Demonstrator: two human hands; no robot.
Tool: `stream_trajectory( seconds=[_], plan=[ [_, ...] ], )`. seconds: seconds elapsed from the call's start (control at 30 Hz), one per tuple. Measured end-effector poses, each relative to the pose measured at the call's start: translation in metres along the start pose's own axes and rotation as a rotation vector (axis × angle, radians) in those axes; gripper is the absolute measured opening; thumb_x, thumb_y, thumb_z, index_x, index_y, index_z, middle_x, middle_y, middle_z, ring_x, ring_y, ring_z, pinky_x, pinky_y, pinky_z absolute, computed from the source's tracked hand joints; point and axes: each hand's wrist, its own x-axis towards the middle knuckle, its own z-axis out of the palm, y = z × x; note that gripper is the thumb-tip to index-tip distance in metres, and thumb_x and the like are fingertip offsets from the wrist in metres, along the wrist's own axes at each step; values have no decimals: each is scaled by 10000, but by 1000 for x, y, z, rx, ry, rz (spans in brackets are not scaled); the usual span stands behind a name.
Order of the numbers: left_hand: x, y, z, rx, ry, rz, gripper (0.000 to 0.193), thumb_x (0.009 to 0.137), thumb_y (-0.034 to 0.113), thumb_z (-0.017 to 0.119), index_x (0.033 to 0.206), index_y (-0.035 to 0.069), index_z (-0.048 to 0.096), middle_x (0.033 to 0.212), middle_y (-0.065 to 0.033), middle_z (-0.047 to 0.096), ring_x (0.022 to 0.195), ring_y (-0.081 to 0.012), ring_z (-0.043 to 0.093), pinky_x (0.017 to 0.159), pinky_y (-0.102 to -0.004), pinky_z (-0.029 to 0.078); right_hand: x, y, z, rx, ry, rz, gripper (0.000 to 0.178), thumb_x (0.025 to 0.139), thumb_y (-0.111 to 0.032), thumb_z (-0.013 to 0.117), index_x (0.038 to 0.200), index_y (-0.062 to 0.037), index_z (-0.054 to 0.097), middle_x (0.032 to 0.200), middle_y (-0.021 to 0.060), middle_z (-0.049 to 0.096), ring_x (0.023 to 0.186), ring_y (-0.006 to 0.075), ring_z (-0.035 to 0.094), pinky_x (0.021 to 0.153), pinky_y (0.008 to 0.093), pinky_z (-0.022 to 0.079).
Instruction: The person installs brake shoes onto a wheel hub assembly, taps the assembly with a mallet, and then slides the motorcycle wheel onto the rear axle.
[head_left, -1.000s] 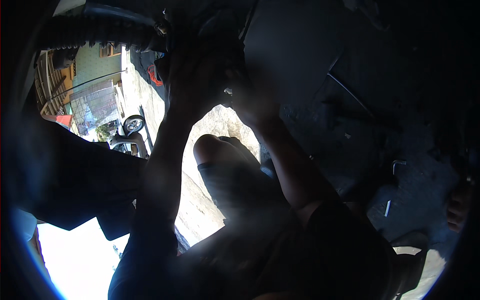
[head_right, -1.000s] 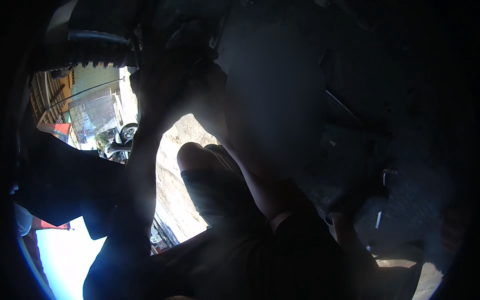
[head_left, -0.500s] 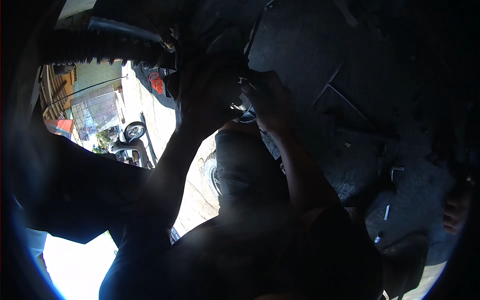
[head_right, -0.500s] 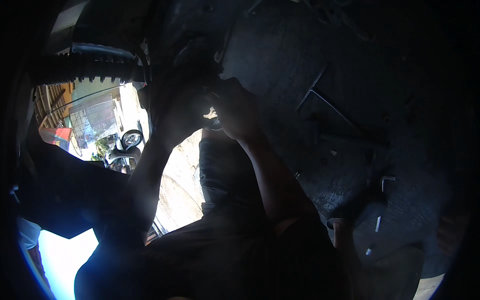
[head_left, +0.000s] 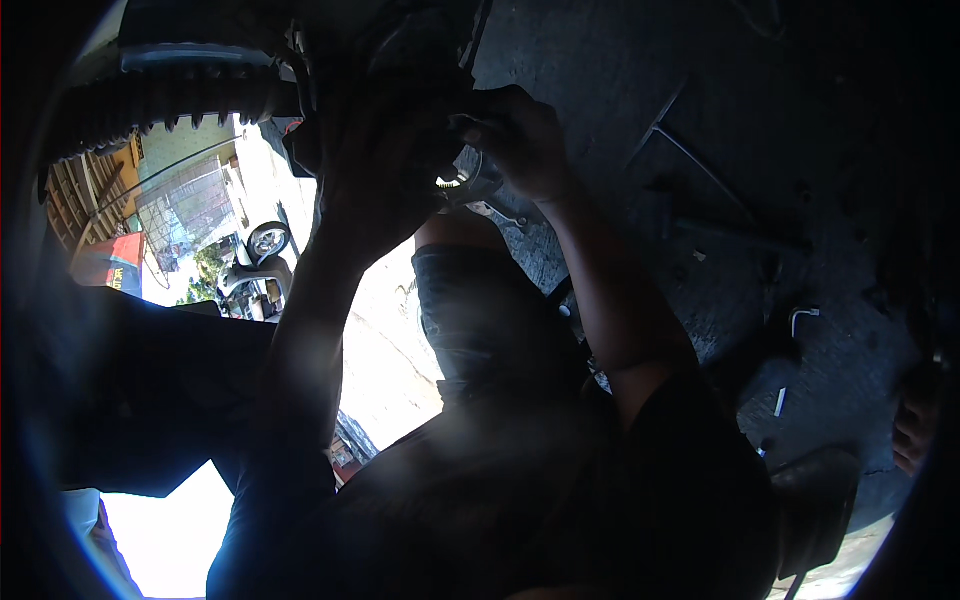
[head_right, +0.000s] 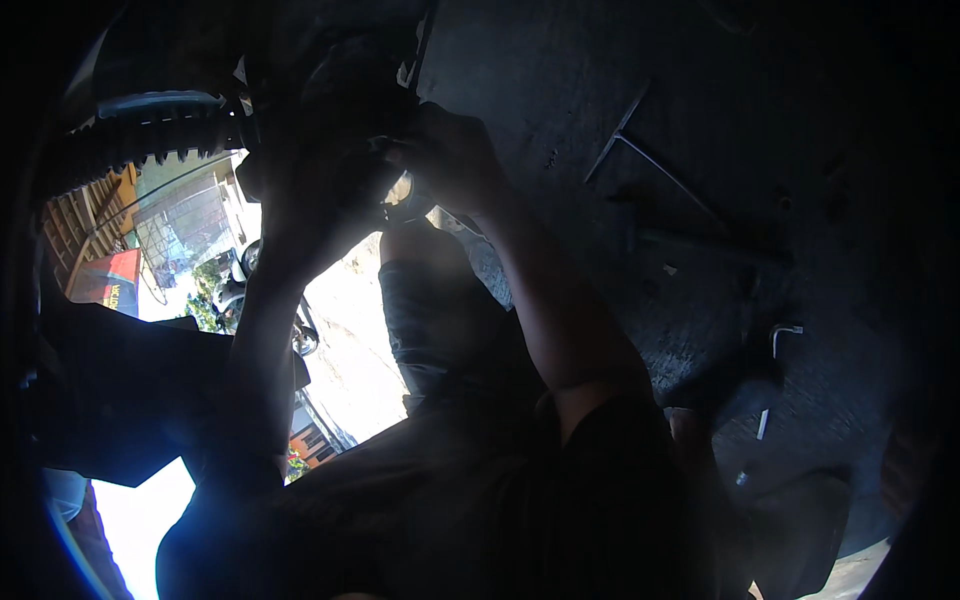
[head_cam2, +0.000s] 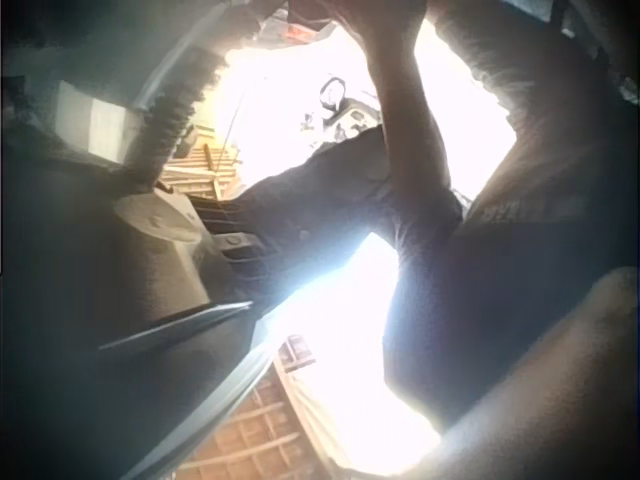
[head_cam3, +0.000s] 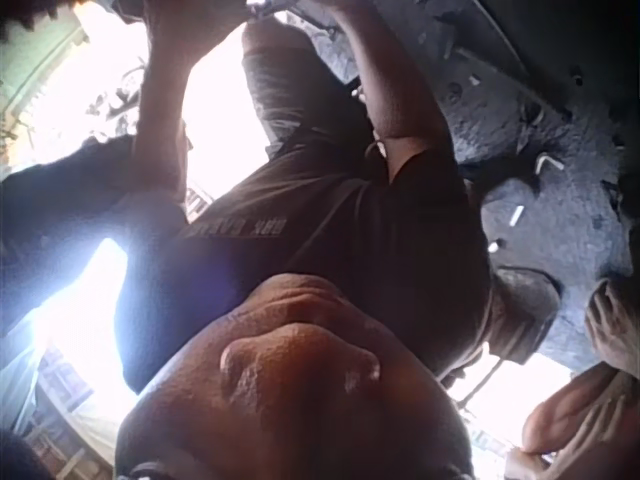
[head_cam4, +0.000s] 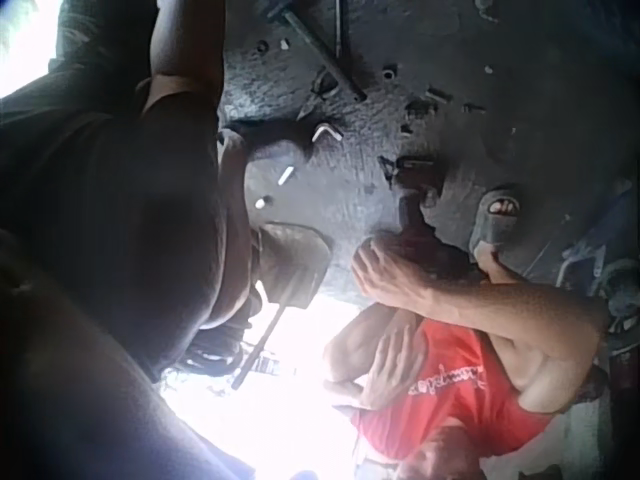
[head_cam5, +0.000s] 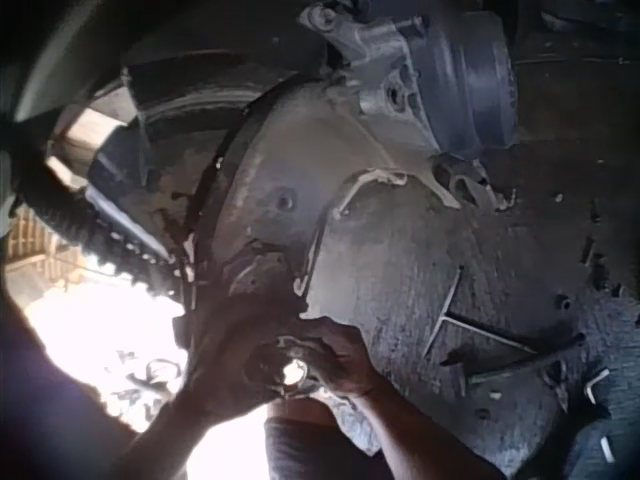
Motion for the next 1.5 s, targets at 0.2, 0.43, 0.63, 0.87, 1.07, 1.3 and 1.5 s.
stream_trajectory(
  seconds=[0.2, 0.43, 0.63, 0.87, 1.07, 1.3, 1.5],
  plan=[
    [-2, 0, 1, 5, -10, 1, 340, 725, 218, 790, 1027, 111, 680, 1118, -75, 642, 1102, -282, 575, 944, -421, 442, 7, 6, -3, -49, -42, -307, 236, 864, -42, 671, 1079, 13, 590, 958, 119, 714, 855, 201, 711, 747, 298, 571],
    [1, 2, 2, -13, 13, 6, 342, 718, 233, 796, 1022, 122, 687, 1123, -64, 641, 1107, -282, 569, 949, -421, 440, 14, 13, 0, -149, -5, -315, 225, 857, -46, 672, 1073, -11, 618, 918, 109, 710, 829, 213, 714, 722, 290, 570],
    [2, 7, 0, -19, 52, -5, 343, 712, 247, 800, 1017, 131, 693, 1128, -55, 640, 1112, -283, 564, 952, -421, 437, 10, 6, -3, -47, -20, -292, 231, 878, -32, 640, 1108, -18, 627, 889, 83, 703, 785, 161, 692, 685, 265, 546],
    [-3, 14, -3, -63, 84, -26, 346, 705, 262, 806, 1012, 142, 700, 1133, -44, 639, 1117, -284, 557, 956, -421, 434, 2, -17, -3, -240, -23, -102, 214, 892, -132, 666, 1070, -22, 619, 881, 72, 688, 763, 105, 654, 665, 250, 516],
    [-7, 16, 4, -44, 172, -84, 347, 699, 275, 810, 1007, 152, 706, 1138, -35, 638, 1122, -284, 552, 960, -421, 432, 2, -14, -2, -287, -20, -4, 196, 906, -122, 659, 1066, -17, 617, 907, 84, 689, 797, 109, 661, 687, 247, 519],
    [-8, 4, 9, 28, 219, -67, 191, 746, 247, 773, 920, 174, 742, 1043, -11, 673, 1092, -260, 555, 945, -402, 435, 13, -1, -4, -483, -18, -398, 172, 927, -61, 613, 1086, 5, 620, 837, 60, 701, 774, 102, 665, 685, 242, 523],
    [-3, 10, 8, -91, 289, -107, 157, 726, 198, 786, 875, 174, 742, 987, 9, 672, 1053, -244, 558, 932, -393, 440, 15, -5, -4, -489, -25, -501, 178, 896, -30, 621, 1068, 10, 646, 827, 64, 690, 704, 99, 640, 626, 240, 505]
  ],
)
